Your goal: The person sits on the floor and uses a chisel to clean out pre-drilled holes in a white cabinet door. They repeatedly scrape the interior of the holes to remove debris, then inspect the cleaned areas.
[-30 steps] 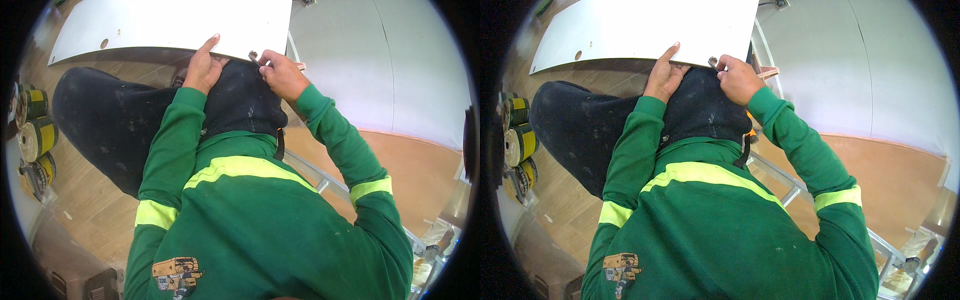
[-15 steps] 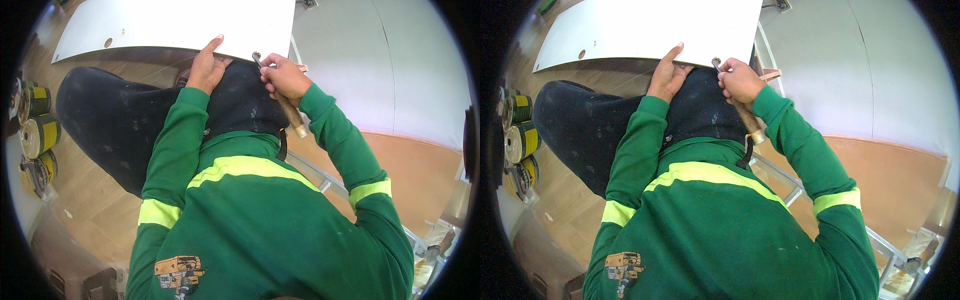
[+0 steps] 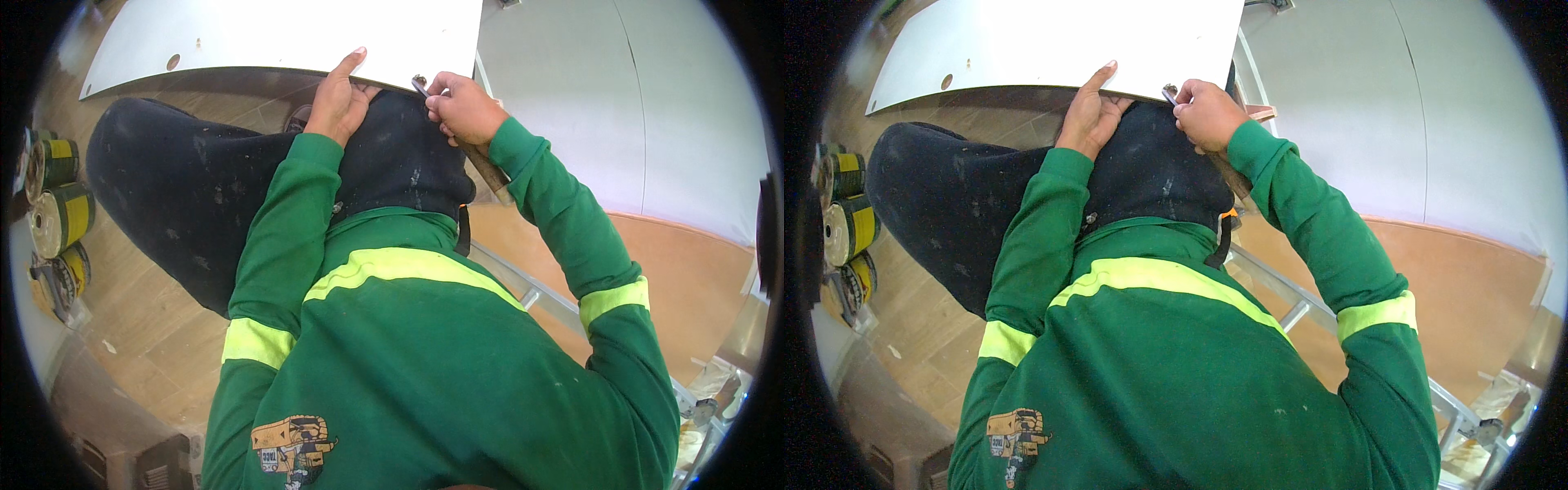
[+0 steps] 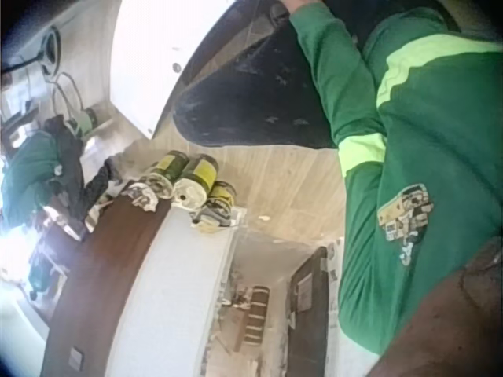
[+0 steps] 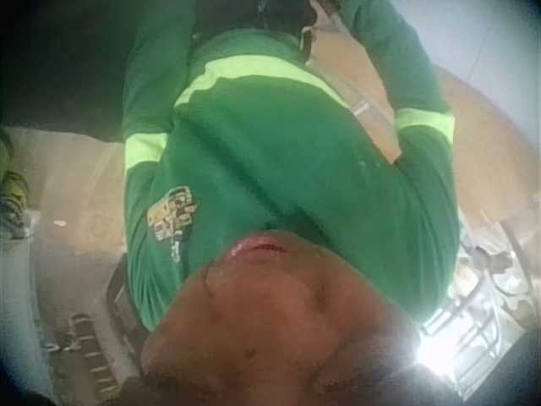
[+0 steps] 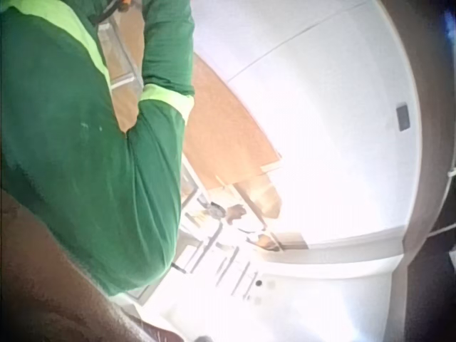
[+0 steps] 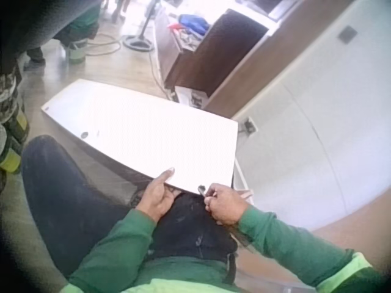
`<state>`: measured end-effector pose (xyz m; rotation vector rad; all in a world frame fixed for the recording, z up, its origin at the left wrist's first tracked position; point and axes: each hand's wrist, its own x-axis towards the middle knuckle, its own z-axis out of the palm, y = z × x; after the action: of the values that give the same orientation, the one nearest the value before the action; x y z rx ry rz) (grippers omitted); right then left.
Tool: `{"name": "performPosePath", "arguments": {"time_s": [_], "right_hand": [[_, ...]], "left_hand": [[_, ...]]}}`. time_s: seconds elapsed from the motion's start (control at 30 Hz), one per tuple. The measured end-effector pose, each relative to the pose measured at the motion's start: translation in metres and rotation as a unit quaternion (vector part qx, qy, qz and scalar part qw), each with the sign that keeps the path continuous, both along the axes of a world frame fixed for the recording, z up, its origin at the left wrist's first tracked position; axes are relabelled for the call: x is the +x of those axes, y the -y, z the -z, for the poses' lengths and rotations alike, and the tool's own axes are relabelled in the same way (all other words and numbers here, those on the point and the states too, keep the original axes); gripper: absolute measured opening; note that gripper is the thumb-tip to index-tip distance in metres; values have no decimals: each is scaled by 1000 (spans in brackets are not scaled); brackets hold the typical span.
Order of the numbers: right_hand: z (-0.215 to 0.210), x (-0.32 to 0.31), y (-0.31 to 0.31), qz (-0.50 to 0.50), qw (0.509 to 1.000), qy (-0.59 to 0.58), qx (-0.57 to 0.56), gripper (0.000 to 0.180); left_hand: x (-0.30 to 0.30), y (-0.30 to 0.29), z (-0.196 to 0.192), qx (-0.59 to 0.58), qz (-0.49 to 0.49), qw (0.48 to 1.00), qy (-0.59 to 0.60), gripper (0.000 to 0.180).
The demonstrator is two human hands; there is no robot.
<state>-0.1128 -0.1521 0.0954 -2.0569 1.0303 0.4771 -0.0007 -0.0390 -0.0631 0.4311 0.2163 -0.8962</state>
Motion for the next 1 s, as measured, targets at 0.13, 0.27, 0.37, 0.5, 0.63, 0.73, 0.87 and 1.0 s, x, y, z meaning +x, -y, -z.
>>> {"name": "performPosePath", "arguments": {"time_s": [0.13,0.27,0.37,0.5,0.63,0.73,0.87,1.0], "right_hand": [[3,20,7,107,990,8,95,13],[-5,12,9,93,990,-14,101,13],[-10,7,11,36,997,-38,60,12],[-16,-2,18,-55,998,-25,4,10],[-16,0,20,-85,996,-4,-8,10],[-5,-3,24,-135,989,17,-62,11],[13,-3,18,-131,983,23,-128,10],[9,6,6,10,1000,-6,0,15]], "left_hand": [[8,2,3,-12,3,1000,-11,51],[4,2,1,-9,5,1000,-5,51],[3,-1,1,-14,0,1000,-1,53],[2,-2,-1,5,1,1000,-7,53],[4,-3,-4,13,6,1000,-16,54],[1,-1,-4,-5,0,1000,3,54],[2,1,-2,1,1,1000,-4,52],[5,-1,3,-5,0,1000,-5,50]]}}
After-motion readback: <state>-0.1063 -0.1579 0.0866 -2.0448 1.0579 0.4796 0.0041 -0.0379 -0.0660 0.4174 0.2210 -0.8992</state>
